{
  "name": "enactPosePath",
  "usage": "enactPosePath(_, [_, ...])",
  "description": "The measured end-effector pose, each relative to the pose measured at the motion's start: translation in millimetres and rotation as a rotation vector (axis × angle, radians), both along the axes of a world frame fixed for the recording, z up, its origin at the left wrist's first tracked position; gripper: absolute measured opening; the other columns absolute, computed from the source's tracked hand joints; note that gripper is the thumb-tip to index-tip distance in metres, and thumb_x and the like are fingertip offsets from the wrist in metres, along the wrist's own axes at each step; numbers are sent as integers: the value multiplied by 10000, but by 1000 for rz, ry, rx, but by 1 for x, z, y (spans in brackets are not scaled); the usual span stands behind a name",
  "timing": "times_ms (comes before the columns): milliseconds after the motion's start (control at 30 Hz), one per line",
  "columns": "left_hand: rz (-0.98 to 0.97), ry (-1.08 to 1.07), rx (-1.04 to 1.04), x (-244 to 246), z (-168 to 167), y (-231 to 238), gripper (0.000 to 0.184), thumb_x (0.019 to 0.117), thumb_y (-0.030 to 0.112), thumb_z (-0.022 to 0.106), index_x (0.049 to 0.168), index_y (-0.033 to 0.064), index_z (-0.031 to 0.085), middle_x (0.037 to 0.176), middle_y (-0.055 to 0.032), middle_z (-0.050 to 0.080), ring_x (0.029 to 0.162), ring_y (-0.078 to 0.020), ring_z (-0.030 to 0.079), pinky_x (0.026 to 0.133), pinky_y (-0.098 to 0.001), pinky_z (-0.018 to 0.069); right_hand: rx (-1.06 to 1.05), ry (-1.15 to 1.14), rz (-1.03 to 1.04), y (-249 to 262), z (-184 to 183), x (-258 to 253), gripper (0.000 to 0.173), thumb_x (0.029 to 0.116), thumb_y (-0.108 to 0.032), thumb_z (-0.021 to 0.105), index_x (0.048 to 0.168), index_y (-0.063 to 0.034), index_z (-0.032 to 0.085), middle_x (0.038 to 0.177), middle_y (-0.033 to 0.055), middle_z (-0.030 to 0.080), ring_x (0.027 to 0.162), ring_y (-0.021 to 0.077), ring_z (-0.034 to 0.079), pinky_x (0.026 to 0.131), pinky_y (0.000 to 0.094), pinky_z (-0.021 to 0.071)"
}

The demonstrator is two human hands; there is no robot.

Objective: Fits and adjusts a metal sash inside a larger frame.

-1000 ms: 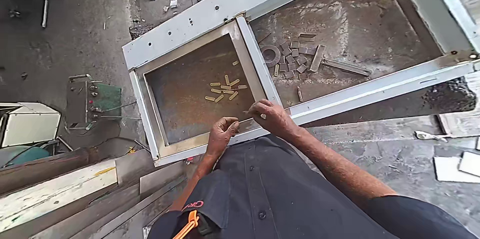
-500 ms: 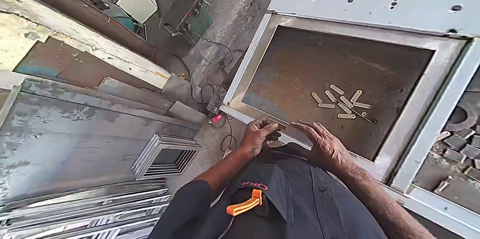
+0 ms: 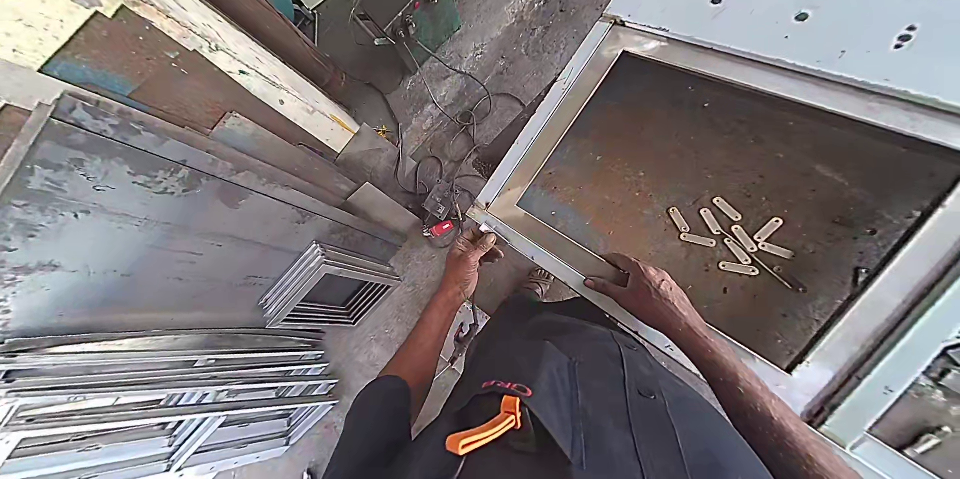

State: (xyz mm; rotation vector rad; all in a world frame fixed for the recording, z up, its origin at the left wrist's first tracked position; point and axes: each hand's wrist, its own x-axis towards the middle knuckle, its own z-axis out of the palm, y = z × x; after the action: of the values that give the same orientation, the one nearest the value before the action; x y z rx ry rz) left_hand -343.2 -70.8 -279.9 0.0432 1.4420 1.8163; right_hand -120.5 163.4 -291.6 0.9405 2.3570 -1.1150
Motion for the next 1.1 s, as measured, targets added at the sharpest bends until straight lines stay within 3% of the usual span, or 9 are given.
enactPosePath(133, [69,31,-146,-8,-7,2,132,1011,33,603,1093,-71,605,871,-141,694,701,-193,683,669,-332,605,-37,-51,-26,2,-1,-6,623,831,-626,762,1232,-157,676,1057,142,717,1006,349,684,853,622,518])
enactPosePath(267, [143,-6,-210,-19,-16,4,161,1041,63,565,1113,-76,605,902,-154,690,697,-197,675,646,-323,591,-15,-95,-79,0,1,-8,610,782,-645,795,1142,-162,696,999,128,710,959,332,680,795,610,512])
enactPosePath(467, [146,-18,-279,-18,-17,14,175,1024,70,607,1118,-77,624,902,-154,697,652,-185,664,581,-296,576,55,-124,-99,-6,9,-10,636,763,-661,799,1142,-162,693,994,143,717,945,362,687,770,623,509])
enactPosePath(633, [108,45,-367,-20,-17,17,161,1009,98,646,1040,-57,677,885,-137,726,640,-160,652,557,-266,536,50,-123,-109,-6,12,-10,622,762,-661,796,1126,-166,696,973,130,716,932,354,685,753,617,501])
enactPosePath(800, [77,71,-435,-21,-14,24,164,981,103,692,1000,-60,694,847,-125,740,685,-161,693,605,-278,568,50,-127,-118,-7,14,-10,609,764,-657,798,1116,-169,700,955,128,717,912,354,685,739,621,496])
enactPosePath(900, [127,60,-450,-18,-15,30,175,938,79,743,976,-74,668,798,-138,720,670,-182,703,628,-303,604,57,-129,-110,-7,14,-10,611,769,-663,789,1114,-167,699,953,132,715,912,356,686,736,618,498])
enactPosePath(1000, [199,20,-463,-16,-15,33,236,902,69,782,968,-64,599,785,-149,695,644,-198,694,587,-318,600,49,-124,-114,-7,14,-9,600,772,-650,793,1115,-167,699,955,134,713,911,356,684,738,622,493])
enactPosePath(1100, [243,203,-450,-10,-21,32,396,856,41,817,1113,-42,527,864,-159,667,707,-211,693,628,-342,617,48,-119,-112,-7,14,-9,599,776,-650,791,1125,-171,701,965,136,717,923,362,686,746,625,495])
